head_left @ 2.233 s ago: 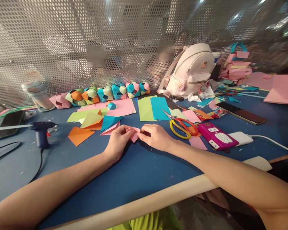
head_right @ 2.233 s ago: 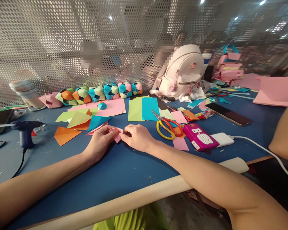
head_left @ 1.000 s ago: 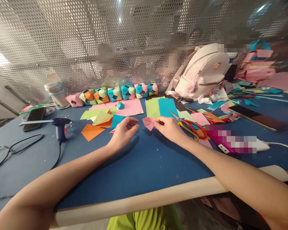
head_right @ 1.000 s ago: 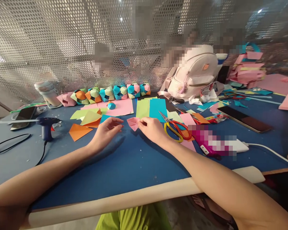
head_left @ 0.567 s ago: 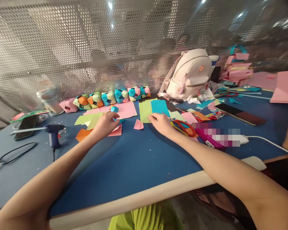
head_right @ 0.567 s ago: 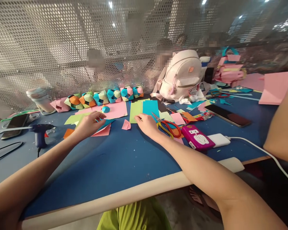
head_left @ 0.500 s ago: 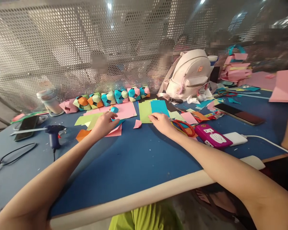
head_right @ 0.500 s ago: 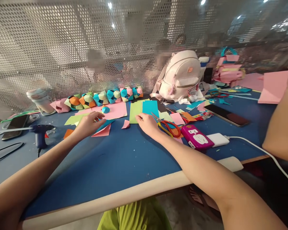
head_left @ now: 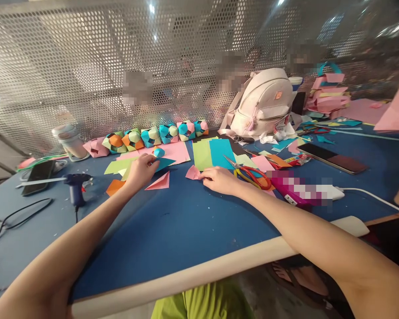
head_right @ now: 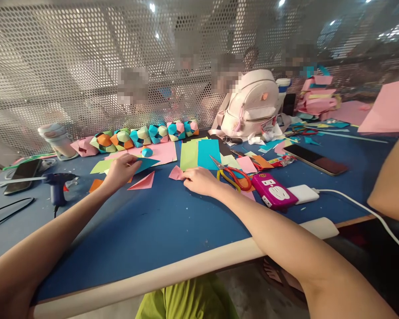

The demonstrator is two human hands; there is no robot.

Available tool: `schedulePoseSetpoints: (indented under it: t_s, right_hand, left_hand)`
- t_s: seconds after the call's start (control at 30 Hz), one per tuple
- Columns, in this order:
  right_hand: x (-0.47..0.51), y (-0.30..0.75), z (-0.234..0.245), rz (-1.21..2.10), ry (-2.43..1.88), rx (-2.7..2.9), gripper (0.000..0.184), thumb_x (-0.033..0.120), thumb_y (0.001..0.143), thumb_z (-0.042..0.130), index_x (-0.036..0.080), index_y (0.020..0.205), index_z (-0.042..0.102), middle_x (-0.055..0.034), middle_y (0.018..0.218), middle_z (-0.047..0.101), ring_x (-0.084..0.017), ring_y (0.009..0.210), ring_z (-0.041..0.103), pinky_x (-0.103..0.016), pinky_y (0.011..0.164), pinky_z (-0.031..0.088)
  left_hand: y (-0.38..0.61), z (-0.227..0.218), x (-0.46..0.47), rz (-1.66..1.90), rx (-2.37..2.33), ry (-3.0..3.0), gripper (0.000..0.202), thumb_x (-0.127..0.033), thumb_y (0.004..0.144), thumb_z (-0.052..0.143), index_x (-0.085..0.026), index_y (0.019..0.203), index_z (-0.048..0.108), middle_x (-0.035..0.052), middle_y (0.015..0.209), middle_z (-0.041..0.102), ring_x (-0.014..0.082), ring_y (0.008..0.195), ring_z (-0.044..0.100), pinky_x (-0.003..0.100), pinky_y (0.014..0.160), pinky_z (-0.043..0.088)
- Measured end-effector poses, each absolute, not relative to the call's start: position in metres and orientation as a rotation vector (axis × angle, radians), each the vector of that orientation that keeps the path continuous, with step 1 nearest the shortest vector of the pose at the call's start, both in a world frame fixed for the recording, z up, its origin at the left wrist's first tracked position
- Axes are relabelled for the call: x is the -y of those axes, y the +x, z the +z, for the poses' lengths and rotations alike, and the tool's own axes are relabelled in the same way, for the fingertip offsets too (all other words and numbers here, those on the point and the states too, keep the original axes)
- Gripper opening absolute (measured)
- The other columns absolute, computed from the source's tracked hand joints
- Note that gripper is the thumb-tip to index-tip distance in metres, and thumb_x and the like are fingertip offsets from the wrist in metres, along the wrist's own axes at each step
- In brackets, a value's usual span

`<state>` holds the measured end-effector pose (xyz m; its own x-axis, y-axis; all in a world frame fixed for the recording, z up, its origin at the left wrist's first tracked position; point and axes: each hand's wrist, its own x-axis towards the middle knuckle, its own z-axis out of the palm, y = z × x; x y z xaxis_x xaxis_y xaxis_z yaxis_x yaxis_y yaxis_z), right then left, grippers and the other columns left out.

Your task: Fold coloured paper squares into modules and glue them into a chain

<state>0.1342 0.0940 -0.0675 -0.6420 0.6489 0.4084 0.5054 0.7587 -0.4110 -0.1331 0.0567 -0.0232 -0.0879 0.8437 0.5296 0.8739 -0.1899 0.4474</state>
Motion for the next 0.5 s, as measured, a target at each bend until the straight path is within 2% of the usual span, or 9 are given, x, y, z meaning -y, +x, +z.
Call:
schedulePoseSetpoints:
  t_s: [0.13, 0.3, 0.4, 0.5]
  right_hand:
    - [-0.096, 0.133, -0.07, 0.363, -0.831, 2.457, 0.034, 0.005, 0.076, 0.049, 0.018, 0.099, 0.071, -0.009, 0.101, 0.071, -0.024, 0.097, 0.062, -0.037, 0.086, 0.046]
    - [-0.097, 0.129, -0.074, 0.47, -0.773, 2.426, 0.054, 0.003, 0.071, 0.052, 0.019, 0.122, 0.059, -0.0091, 0.122, 0.063, -0.025, 0.114, 0.055, -0.042, 0.099, 0.041]
    - [-0.096, 0.127, -0.073, 0.553, -0.838, 2.3, 0.047, 0.004, 0.073, 0.05, 0.016, 0.117, 0.061, -0.0116, 0.124, 0.062, -0.025, 0.116, 0.054, -0.044, 0.1, 0.04]
    - [-0.094, 0.126, -0.066, 0.697, -0.91, 2.152, 0.03, 0.016, 0.083, 0.048, 0.014, 0.108, 0.064, -0.0129, 0.114, 0.066, -0.022, 0.102, 0.062, -0.038, 0.089, 0.048]
  left_hand:
    - [-0.126, -0.014, -0.051, -1.299, 1.933, -2.051, 0.017, -0.031, 0.076, 0.052, -0.019, 0.064, 0.057, 0.0011, 0.068, 0.057, 0.0156, 0.065, 0.05, 0.027, 0.062, 0.037]
    - [-0.115, -0.011, -0.044, -1.645, 1.958, -1.994, 0.018, -0.034, 0.075, 0.056, -0.018, 0.07, 0.06, -0.0021, 0.06, 0.053, 0.0128, 0.058, 0.047, 0.025, 0.056, 0.037]
    - [-0.11, -0.011, -0.041, -1.828, 1.925, -2.002, 0.019, -0.036, 0.074, 0.058, -0.017, 0.07, 0.06, -0.0027, 0.059, 0.051, 0.0121, 0.056, 0.046, 0.025, 0.055, 0.038]
    - [-0.101, -0.012, -0.036, -1.977, 1.891, -2.011, 0.019, -0.036, 0.075, 0.06, -0.018, 0.071, 0.06, -0.0026, 0.06, 0.052, 0.0122, 0.057, 0.049, 0.025, 0.056, 0.041]
